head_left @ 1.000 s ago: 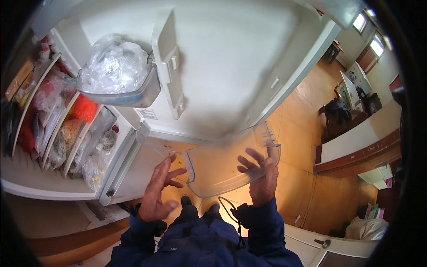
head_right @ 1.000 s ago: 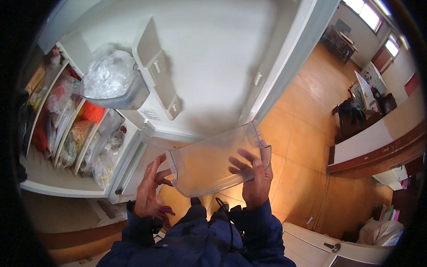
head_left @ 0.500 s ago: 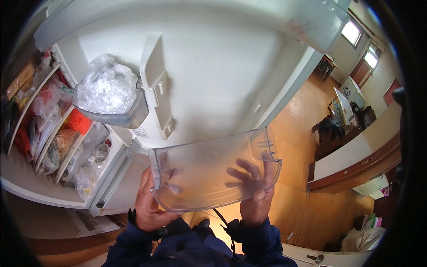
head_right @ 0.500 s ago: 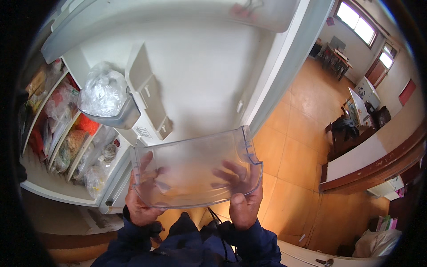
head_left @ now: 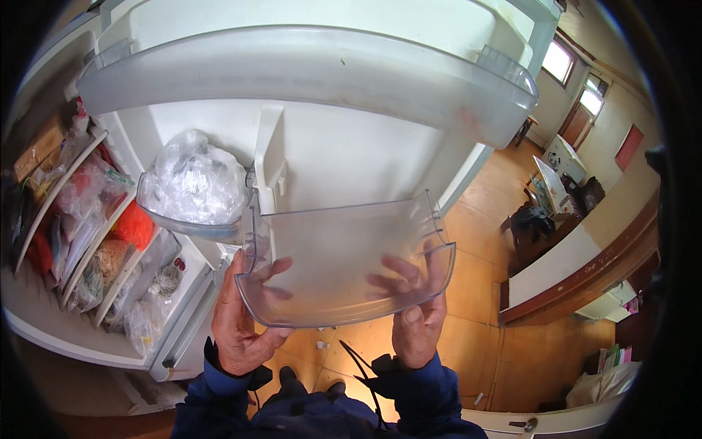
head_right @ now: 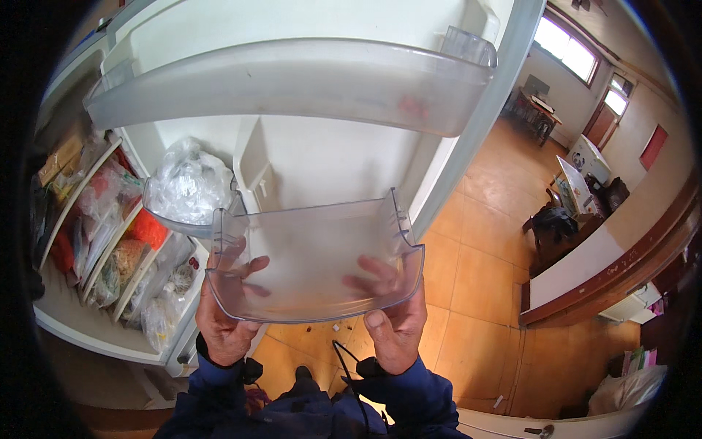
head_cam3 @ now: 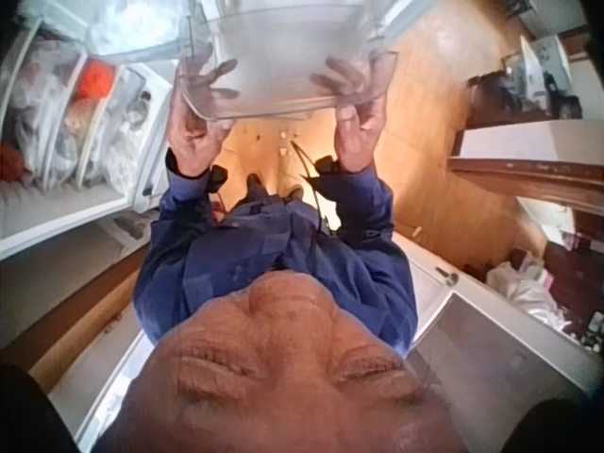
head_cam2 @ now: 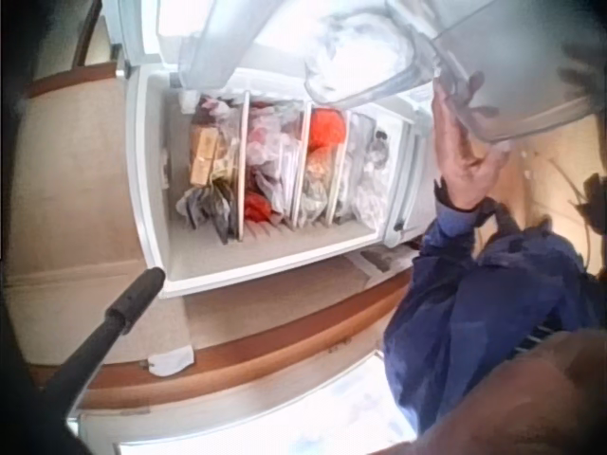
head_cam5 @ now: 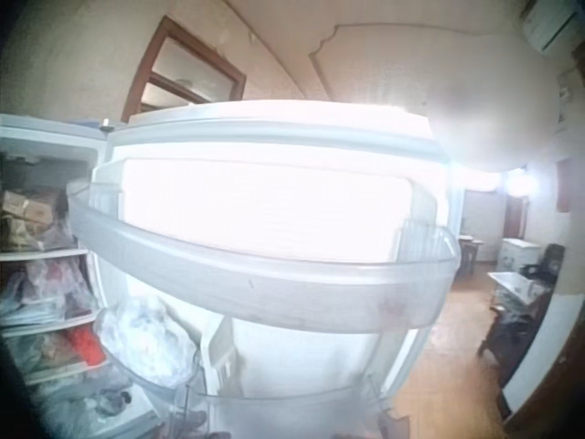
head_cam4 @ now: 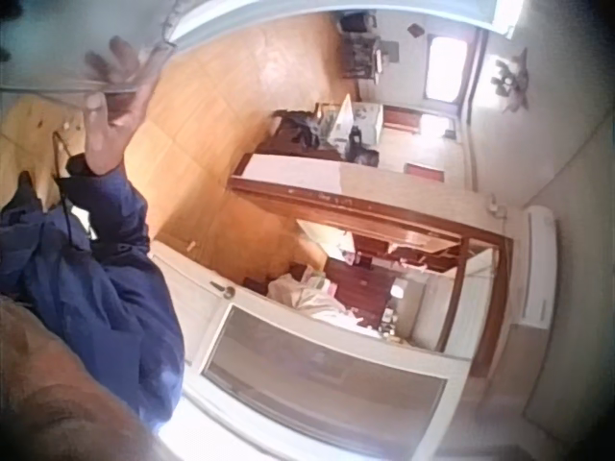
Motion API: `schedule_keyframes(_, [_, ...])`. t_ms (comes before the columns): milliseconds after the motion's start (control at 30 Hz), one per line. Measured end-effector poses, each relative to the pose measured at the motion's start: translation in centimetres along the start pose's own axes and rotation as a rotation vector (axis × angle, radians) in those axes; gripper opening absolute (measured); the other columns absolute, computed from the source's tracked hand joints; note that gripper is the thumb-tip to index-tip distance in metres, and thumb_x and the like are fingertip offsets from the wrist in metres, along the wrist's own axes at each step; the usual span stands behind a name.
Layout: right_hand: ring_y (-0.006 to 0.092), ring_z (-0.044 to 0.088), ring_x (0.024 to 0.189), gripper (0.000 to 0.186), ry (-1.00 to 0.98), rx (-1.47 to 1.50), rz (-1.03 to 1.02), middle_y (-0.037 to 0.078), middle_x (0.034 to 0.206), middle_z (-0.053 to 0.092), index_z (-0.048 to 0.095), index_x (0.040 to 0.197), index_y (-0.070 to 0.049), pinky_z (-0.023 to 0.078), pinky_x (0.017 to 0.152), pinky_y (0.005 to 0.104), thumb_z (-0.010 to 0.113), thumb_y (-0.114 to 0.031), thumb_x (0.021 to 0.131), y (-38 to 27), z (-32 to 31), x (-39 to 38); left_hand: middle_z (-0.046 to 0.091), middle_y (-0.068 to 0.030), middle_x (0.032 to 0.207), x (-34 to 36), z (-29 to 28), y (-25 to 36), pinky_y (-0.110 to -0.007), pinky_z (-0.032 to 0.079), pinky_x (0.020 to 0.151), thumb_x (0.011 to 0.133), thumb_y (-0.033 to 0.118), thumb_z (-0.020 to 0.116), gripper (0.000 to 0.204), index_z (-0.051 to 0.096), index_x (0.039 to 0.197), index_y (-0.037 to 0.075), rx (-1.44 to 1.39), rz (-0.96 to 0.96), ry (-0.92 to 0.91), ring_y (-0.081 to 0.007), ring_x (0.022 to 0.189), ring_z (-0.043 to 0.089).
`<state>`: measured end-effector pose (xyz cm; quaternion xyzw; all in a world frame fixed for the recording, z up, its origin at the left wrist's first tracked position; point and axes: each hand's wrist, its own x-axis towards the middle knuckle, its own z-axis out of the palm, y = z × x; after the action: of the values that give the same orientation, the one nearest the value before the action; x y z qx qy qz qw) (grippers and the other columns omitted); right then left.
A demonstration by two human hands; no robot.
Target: The person opens a top-mount refrigerator and repeatedly attempts to install a clear plastic shelf into the door compartment. They align the shelf with the mounting brackets, press it into place, and test its fit multiple times. The person also briefly handles a plastic bag of ice inside the door bin.
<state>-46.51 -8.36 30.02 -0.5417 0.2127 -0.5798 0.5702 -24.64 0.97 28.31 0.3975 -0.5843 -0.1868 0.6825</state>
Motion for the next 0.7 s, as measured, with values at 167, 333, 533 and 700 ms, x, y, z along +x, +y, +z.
schedule_keyframes(167, [0.0378,0.069,0.114,0.11,0.033,0.001,0.003,0.024,0.136,0.059,0.013,0.166,-0.006,0.058,0.092,0.0469,0.075,-0.056,0.09,1.2,0.6,-0.2,0.036,-0.0309,0.16,-0.1,0.0,-0.7,-0.037,0.058,0.089,0.091,0.043,0.08,0.11,0.014,0.164,-0.004,-0.005,-0.11,0.099,-0.0395,0.131,0.059])
schedule_keyframes(333, [0.0369,0.064,0.123,0.097,-0.011,0.09,0.009,0.026,0.144,0.051,0.012,0.164,-0.003,0.053,0.103,0.0484,0.073,-0.038,0.097,1.7,0.1,-0.3,0.038,-0.0315,0.158,0.0,0.2,-1.4,-0.037,0.058,0.089,0.094,0.045,0.075,0.107,0.01,0.165,-0.003,0.043,-0.115,0.088,-0.0395,0.13,0.059])
schedule_keyframes(533, [0.0359,0.065,0.121,0.094,-0.059,0.083,0.022,0.025,0.143,0.054,0.015,0.164,-0.002,0.056,0.099,0.0445,0.073,-0.033,0.097,1.7,-1.3,-0.1,0.04,-0.0316,0.156,-0.6,2.0,-0.9,-0.039,0.058,0.089,0.098,0.049,0.068,0.103,0.008,0.165,-0.002,0.102,-0.096,0.173,-0.04,0.129,0.059])
schedule_keyframes(700, [0.0361,0.066,0.121,0.091,-0.034,0.06,0.046,0.025,0.142,0.054,0.019,0.163,0.0,0.057,0.097,0.0439,0.074,-0.03,0.096,2.0,-1.6,-0.6,0.039,-0.032,0.157,-1.2,2.0,-1.1,-0.04,0.058,0.089,0.1,0.049,0.066,0.102,0.007,0.165,-0.002,0.087,-0.094,0.202,-0.0412,0.13,0.059])
